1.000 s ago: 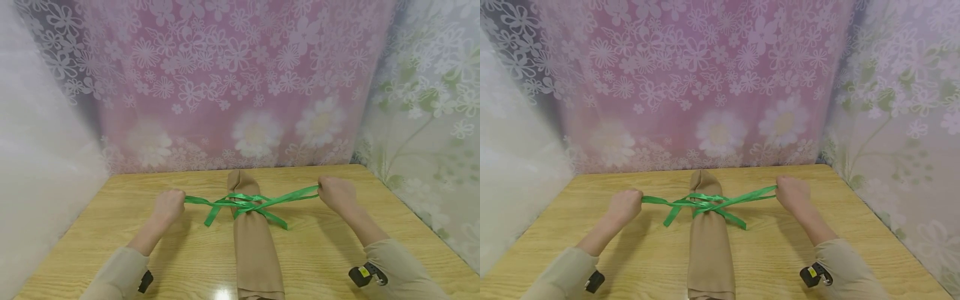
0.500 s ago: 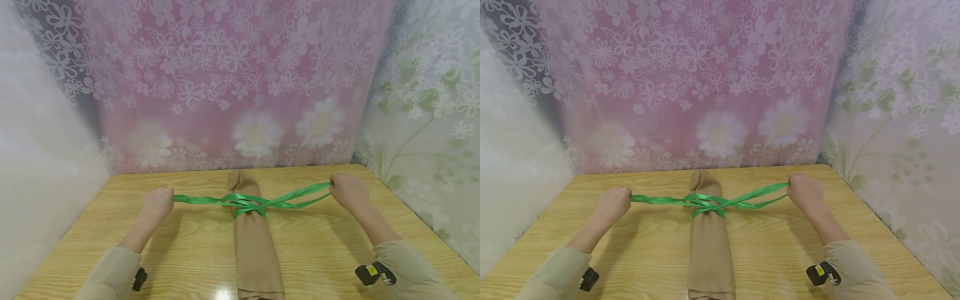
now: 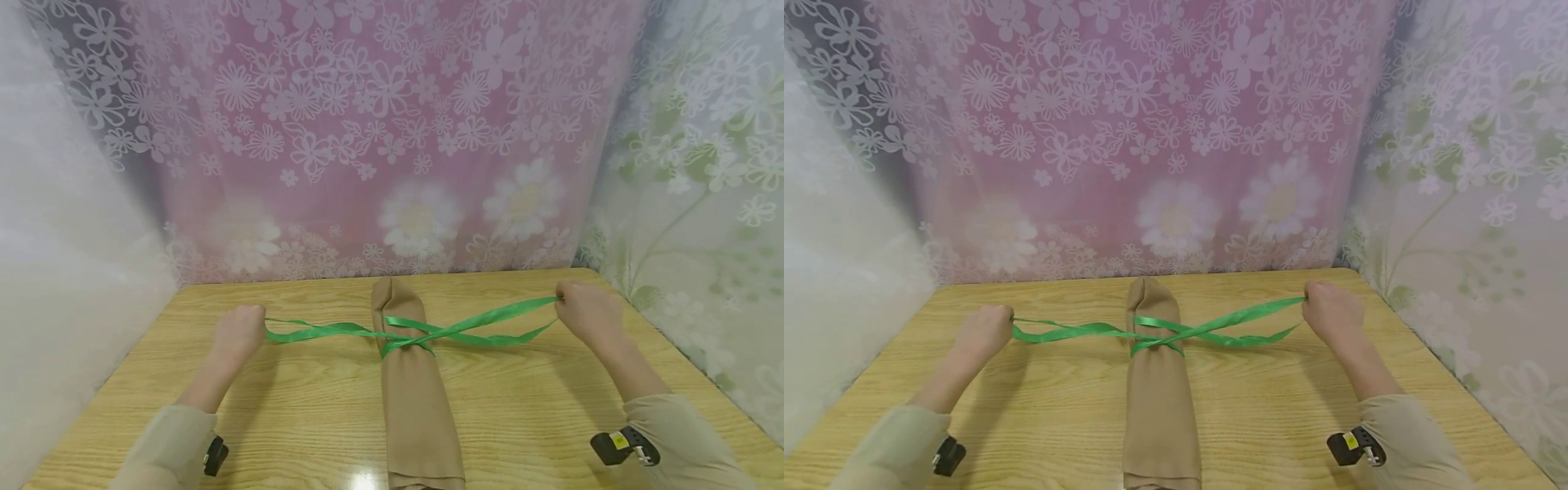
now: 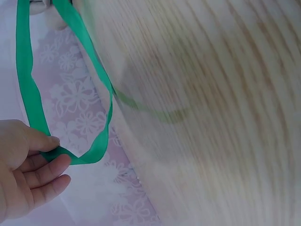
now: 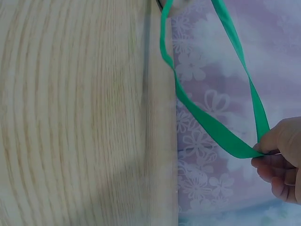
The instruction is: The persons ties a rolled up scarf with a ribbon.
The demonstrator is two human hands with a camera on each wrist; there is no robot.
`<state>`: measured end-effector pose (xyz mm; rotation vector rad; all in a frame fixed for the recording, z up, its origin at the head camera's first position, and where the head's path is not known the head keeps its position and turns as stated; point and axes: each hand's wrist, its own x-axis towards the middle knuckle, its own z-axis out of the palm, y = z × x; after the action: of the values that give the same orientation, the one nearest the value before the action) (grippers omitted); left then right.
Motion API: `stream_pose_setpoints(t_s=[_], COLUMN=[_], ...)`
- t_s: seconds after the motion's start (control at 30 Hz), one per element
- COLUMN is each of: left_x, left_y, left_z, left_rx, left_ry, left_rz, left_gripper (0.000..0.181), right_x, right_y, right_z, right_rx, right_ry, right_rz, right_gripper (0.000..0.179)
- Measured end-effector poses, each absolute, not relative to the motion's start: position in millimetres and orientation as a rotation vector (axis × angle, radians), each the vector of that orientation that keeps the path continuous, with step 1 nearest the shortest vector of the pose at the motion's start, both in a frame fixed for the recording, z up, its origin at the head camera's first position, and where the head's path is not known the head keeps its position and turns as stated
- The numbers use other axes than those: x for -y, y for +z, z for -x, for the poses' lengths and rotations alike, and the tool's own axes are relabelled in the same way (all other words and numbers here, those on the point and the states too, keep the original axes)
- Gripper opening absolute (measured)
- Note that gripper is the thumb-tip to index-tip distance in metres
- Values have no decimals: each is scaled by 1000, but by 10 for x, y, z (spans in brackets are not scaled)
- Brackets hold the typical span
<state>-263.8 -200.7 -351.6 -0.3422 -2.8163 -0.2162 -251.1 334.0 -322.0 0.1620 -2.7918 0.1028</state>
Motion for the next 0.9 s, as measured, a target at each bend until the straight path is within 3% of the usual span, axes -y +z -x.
stream_pose_setpoints(t_s=[0.3,0.9], left_x=[2151,2461], left_y=[-3424,-3414], left_z=[2643,2626], left_rx=[2952,2900], left_ry=[-283,-291], left_rz=[176,168], left_gripper=[18,18], right_x=[-3469,-3901], right_y=[-3171,-3073], right_z=[2492,2410], right_rx=[2799,2788], right_ry=[135,148], right_rz=[-133,-30], right_gripper=[21,20])
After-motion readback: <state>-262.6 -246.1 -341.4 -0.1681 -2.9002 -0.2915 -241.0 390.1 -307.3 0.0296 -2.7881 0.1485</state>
